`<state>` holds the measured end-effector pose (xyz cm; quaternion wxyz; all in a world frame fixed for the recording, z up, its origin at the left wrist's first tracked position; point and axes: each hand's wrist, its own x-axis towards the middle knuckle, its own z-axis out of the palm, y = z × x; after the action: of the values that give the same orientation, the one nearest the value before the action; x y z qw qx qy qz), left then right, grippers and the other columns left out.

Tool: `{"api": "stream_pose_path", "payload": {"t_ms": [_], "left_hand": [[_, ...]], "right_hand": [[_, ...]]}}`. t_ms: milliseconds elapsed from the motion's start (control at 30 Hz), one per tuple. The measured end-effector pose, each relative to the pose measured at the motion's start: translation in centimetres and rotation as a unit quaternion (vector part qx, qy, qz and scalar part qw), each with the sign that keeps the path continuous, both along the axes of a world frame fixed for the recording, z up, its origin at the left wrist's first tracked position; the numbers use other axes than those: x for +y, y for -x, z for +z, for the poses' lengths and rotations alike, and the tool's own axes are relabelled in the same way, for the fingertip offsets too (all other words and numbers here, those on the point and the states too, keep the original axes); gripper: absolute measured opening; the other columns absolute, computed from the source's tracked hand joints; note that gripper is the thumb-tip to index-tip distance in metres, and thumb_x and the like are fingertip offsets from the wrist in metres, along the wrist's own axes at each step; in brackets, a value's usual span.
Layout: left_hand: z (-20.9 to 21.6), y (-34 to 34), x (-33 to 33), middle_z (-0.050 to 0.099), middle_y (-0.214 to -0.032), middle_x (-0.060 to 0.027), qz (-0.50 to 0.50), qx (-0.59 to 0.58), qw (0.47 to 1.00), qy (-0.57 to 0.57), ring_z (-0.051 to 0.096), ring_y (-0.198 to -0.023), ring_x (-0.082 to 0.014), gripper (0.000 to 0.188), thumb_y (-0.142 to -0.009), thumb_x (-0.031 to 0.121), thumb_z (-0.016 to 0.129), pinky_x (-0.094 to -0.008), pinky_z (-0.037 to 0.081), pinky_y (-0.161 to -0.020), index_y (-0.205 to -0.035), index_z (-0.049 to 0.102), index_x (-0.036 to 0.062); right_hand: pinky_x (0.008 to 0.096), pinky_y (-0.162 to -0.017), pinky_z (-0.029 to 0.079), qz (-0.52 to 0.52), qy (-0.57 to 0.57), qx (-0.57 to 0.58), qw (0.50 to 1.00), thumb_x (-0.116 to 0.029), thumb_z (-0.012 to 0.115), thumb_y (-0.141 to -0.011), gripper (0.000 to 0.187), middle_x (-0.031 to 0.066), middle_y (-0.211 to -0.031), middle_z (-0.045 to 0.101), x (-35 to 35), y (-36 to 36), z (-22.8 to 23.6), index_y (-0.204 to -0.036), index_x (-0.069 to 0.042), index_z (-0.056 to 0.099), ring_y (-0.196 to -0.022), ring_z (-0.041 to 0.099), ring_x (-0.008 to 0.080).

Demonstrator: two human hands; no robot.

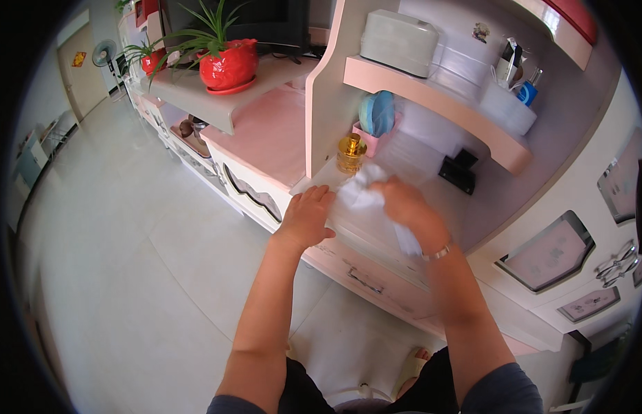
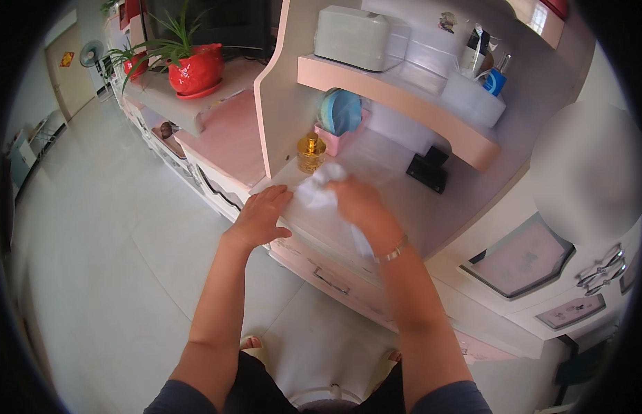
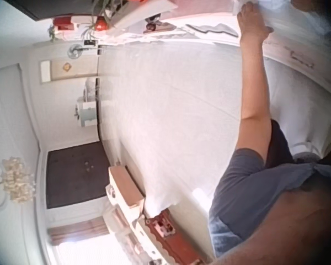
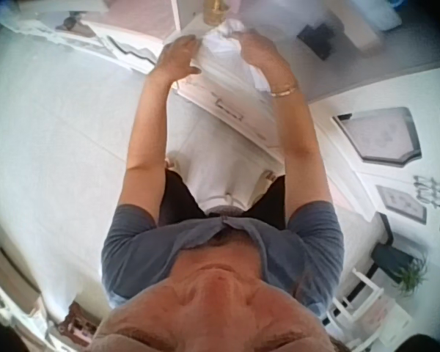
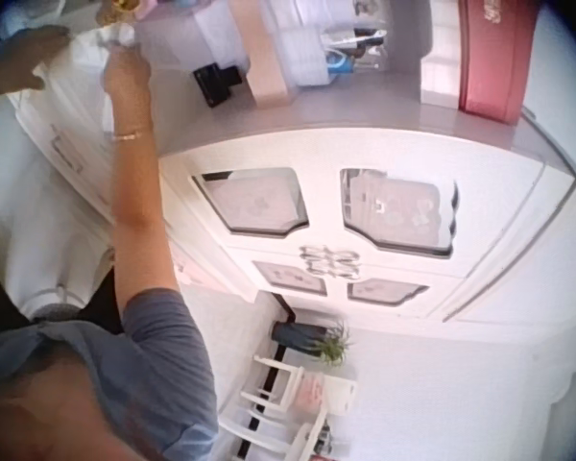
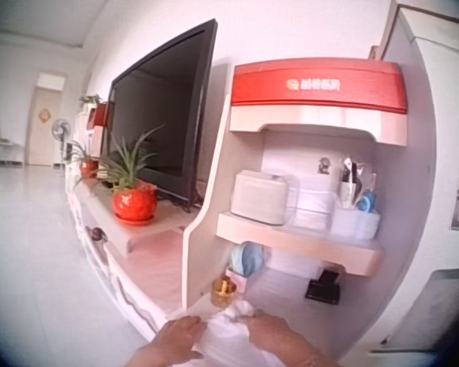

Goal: The person wipes the exterior surfaces and handles of a white and pink cabinet using a white cloth, moving small bottles and a round object on the shelf to reach the surface underneath.

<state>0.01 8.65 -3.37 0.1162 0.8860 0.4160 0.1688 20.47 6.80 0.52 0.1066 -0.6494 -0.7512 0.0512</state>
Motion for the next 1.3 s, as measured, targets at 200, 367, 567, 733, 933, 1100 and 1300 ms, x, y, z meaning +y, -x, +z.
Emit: {"api": "stream_pose_path", "payload": {"t_ms": [200,367,567,733,933,1100,1300], "left_hand": [[1.0,1.5,-0.9,0.038,-0.131,-0.0139,0.06,0.026,0.998,0.017,0.031,-0.125,-0.0302,0.069,-0.063,0.019,0.075,-0.0406,0.029,-0.1,-0.122,0.042,0.0031],[2.1,2.0,-2.5,0.041,-0.126,-0.0125,0.118,0.055,0.99,0.056,0.04,-0.118,-0.0289,0.057,-0.068,0.02,0.071,-0.0426,0.037,-0.092,-0.115,0.046,0.0016],[2.7,4.3,-5.1,0.062,-0.092,-0.0155,0.152,0.029,0.981,0.115,0.057,-0.091,-0.0333,0.019,-0.073,0.012,0.054,-0.0408,0.045,-0.079,-0.089,0.06,0.0033],[2.9,5.0,-9.5,0.059,-0.103,-0.0149,0.139,-0.026,0.987,0.081,0.055,-0.095,-0.0293,0.031,-0.077,0.016,0.06,-0.0362,0.044,-0.081,-0.104,0.057,0.0011],[6.0,-0.6,-15.7,0.06,-0.103,-0.0134,0.084,-0.09,0.987,0.104,0.056,-0.092,-0.0266,0.03,-0.08,0.015,0.06,-0.0329,0.044,-0.077,-0.106,0.056,0.001],[6.1,-10.4,-20.5,0.058,-0.104,-0.0147,-0.072,-0.189,0.974,-0.105,0.055,-0.097,-0.0313,0.027,-0.076,0.002,0.061,-0.0351,0.045,-0.08,-0.103,0.056,0.0006],[-0.8,-22.8,-26.7,0.041,-0.126,-0.0195,-0.175,-0.111,0.972,-0.109,0.037,-0.119,-0.0351,0.063,-0.069,0.007,0.066,-0.044,0.029,-0.1,-0.124,0.038,-0.0008]], "right_hand": [[0.038,-0.082,0.043,0.222,-0.022,0.079,0.972,-0.003,0.05,-0.077,0.032,0.0146,-0.102,0.057,-2.0,0.5,2.6,-0.108,-0.01,0.055,-0.094,0.054,0.0315],[0.0378,-0.08,0.044,0.021,-0.055,0.063,0.996,-0.007,0.049,-0.08,0.028,0.0132,-0.103,0.056,0.6,5.1,0.9,-0.107,-0.01,0.056,-0.093,0.055,0.0311],[0.0391,-0.077,0.045,0.258,0.134,0.022,0.957,-0.007,0.048,-0.078,0.026,0.0134,-0.097,0.056,-6.4,4.8,1.6,-0.102,-0.011,0.056,-0.091,0.056,0.0309],[0.0387,-0.071,0.046,0.269,0.129,0.045,0.953,-0.004,0.05,-0.074,0.025,0.0141,-0.09,0.055,-14.8,1.7,4.0,-0.097,-0.011,0.057,-0.083,0.057,0.0307],[0.0373,-0.062,0.043,0.094,-0.112,-0.03,0.989,-0.009,0.054,-0.074,0.024,0.0092,-0.087,0.053,-24.0,-6.0,5.3,-0.097,-0.011,0.057,-0.075,0.054,0.0252],[0.0348,-0.065,0.036,0.024,-0.315,-0.185,0.93,-0.01,0.052,-0.07,0.03,0.0057,-0.097,0.054,-26.0,-12.1,-1.6,-0.099,-0.009,0.058,-0.086,0.049,0.022],[0.0366,-0.069,0.034,0.017,-0.278,-0.087,0.957,-0.007,0.057,-0.064,0.041,0.0052,-0.115,0.052,-30.3,-17.6,-4.8,-0.105,-0.009,0.056,-0.097,0.049,0.022]]}}
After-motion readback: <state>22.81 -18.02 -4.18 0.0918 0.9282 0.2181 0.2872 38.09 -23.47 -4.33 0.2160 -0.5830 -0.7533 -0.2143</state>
